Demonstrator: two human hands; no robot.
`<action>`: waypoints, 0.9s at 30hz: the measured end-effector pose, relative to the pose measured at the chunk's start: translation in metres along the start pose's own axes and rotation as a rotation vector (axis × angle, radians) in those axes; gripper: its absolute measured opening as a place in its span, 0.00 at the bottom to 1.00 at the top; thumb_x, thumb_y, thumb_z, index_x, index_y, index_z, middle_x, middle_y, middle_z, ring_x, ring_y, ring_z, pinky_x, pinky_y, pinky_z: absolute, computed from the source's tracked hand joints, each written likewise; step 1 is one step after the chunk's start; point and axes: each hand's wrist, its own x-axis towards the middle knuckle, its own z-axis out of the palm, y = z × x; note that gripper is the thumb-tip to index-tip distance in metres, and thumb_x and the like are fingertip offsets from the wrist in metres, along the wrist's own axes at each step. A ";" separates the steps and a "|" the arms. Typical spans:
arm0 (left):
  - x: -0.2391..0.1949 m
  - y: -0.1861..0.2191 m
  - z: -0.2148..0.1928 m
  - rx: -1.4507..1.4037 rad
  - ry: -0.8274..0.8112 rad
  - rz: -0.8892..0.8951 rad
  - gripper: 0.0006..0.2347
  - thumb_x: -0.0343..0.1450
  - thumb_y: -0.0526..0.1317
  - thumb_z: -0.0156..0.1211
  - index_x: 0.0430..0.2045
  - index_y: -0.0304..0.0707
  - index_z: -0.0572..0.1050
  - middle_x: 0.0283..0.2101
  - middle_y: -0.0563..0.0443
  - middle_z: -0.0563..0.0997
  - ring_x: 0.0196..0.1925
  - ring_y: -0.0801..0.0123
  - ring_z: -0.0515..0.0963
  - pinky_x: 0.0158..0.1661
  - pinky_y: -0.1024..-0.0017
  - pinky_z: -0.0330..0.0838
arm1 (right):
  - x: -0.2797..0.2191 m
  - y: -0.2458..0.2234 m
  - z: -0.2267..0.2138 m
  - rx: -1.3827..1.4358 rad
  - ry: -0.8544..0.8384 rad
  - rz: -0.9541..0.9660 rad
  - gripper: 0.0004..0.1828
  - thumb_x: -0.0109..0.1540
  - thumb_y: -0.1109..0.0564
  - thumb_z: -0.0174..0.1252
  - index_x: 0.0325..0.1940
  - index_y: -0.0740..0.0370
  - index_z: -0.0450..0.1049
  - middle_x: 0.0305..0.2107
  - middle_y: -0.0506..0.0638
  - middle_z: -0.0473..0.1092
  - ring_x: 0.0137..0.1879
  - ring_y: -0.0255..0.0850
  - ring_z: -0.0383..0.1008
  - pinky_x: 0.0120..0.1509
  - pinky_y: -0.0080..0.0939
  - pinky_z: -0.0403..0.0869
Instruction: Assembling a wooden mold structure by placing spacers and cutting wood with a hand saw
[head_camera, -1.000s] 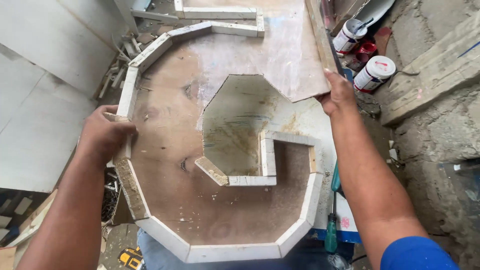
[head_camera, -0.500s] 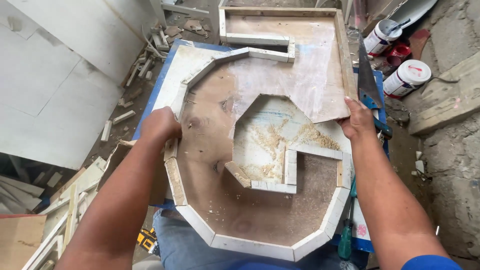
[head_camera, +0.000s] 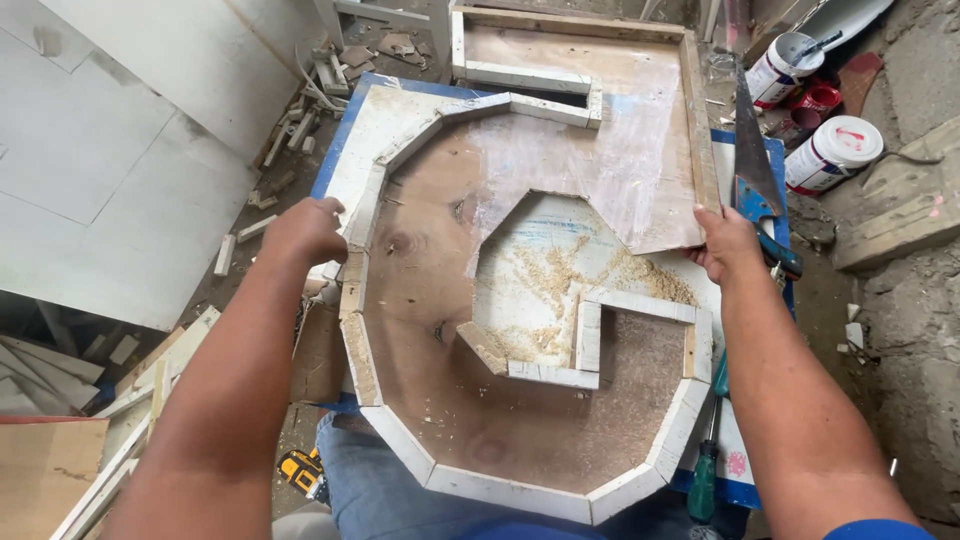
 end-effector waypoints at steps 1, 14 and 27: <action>-0.001 0.002 -0.001 -0.001 0.000 -0.002 0.32 0.56 0.38 0.73 0.60 0.45 0.76 0.49 0.36 0.84 0.51 0.41 0.84 0.45 0.48 0.78 | -0.002 -0.001 0.004 -0.001 -0.002 0.000 0.33 0.70 0.46 0.62 0.75 0.50 0.58 0.52 0.70 0.70 0.47 0.71 0.78 0.42 0.74 0.82; -0.013 0.001 -0.009 0.086 -0.265 0.092 0.43 0.56 0.41 0.76 0.71 0.59 0.62 0.54 0.34 0.82 0.58 0.38 0.81 0.51 0.46 0.76 | 0.022 -0.033 0.001 -0.032 0.094 0.137 0.27 0.71 0.36 0.51 0.70 0.47 0.62 0.44 0.66 0.73 0.36 0.61 0.81 0.32 0.67 0.84; -0.018 -0.009 0.015 0.128 -0.005 0.077 0.34 0.61 0.46 0.65 0.66 0.36 0.68 0.42 0.23 0.83 0.48 0.34 0.84 0.47 0.42 0.78 | 0.042 -0.029 -0.007 -0.017 0.069 0.171 0.27 0.71 0.35 0.53 0.67 0.50 0.64 0.45 0.65 0.74 0.38 0.60 0.82 0.35 0.69 0.85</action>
